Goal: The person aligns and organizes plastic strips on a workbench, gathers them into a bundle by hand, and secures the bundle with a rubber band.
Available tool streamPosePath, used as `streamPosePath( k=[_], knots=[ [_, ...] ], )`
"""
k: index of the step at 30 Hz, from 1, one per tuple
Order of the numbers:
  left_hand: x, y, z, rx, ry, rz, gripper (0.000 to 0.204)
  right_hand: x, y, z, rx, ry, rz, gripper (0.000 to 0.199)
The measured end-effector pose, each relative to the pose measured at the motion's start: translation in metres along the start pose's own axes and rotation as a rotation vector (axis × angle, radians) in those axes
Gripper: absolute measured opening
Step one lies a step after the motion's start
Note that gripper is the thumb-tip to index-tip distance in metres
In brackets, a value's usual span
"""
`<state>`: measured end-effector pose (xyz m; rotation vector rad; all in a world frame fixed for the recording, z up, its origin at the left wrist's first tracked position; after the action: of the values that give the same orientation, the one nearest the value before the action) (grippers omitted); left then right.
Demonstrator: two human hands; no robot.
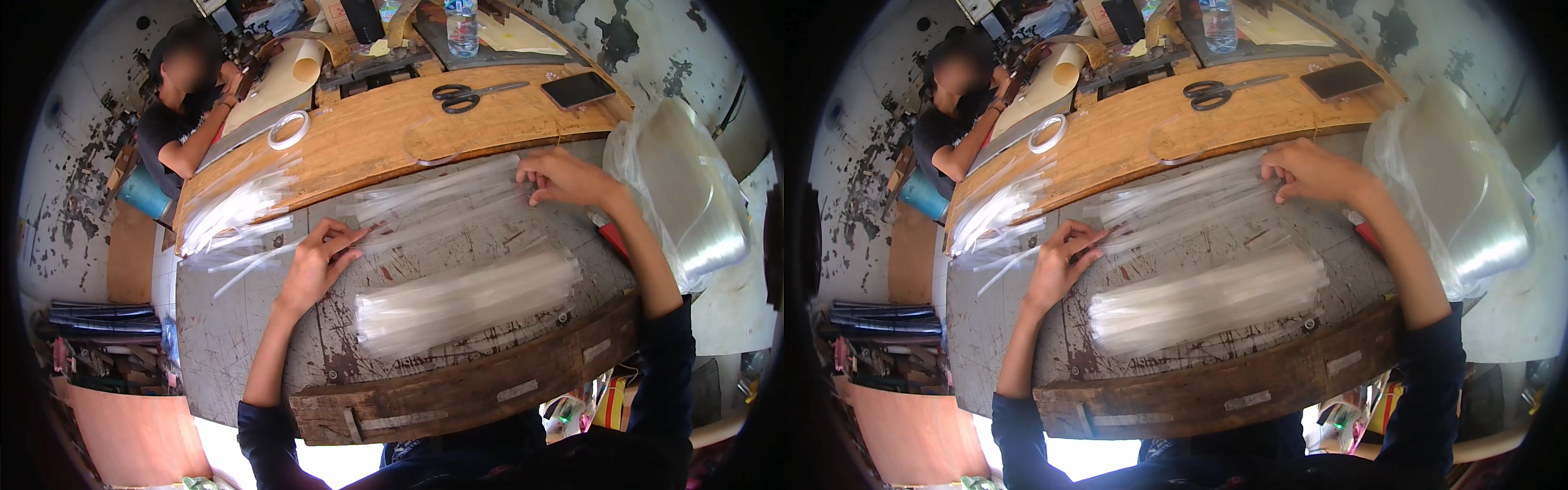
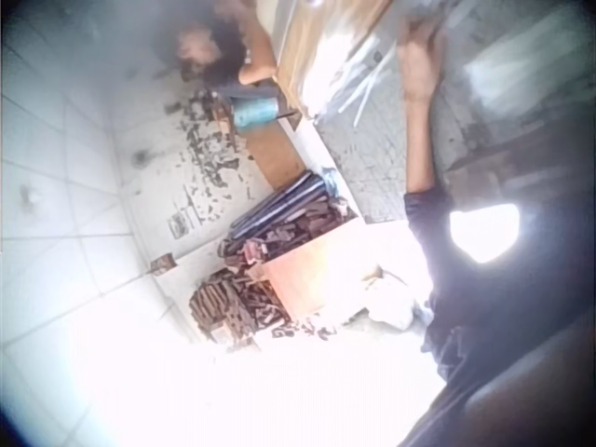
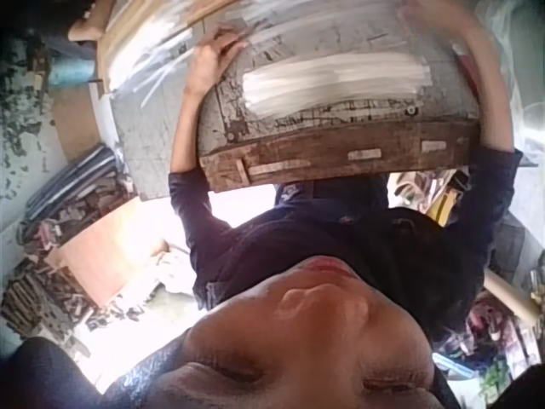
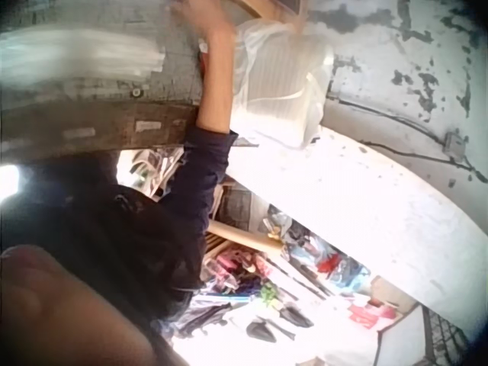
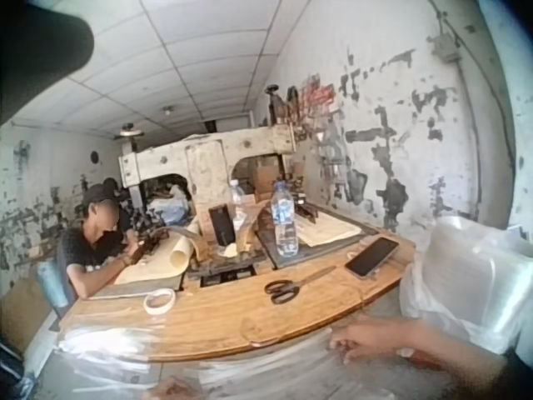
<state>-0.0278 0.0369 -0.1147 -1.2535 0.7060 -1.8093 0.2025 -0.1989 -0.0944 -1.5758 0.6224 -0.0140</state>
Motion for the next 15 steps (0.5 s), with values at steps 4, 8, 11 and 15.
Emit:
streamPosePath(
  k=[4,8,11,15],
  knots=[
    [0.008,-0.005,0.0,-0.013,-0.085,-0.077,0.044,0.002,-0.002,-0.006,0.018,0.077,0.045,0.025],
    [0.005,0.0,-0.005,-0.064,-0.099,-0.078,0.05,0.004,0.005,-0.005,0.104,0.037,-0.087,0.026],
    [0.006,0.006,-0.004,-0.065,-0.109,-0.06,0.049,0.005,0.008,-0.005,0.166,-0.032,-0.074,0.027],
    [0.011,0.0,-0.002,0.002,-0.138,-0.136,0.044,0.01,0.0,-0.013,0.291,-0.002,-0.103,0.024]
  ],
)
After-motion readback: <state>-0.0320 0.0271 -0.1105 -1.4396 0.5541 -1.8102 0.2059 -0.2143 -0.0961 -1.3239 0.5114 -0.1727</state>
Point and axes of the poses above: each hand's wrist, its own z-axis towards the middle knuckle, its own y-axis out of the palm, x = y × z, the point moved 5 cm from there along z, towards the middle knuckle, and after that the axes turned 5 degrees about -z, right-handed, at the moved point
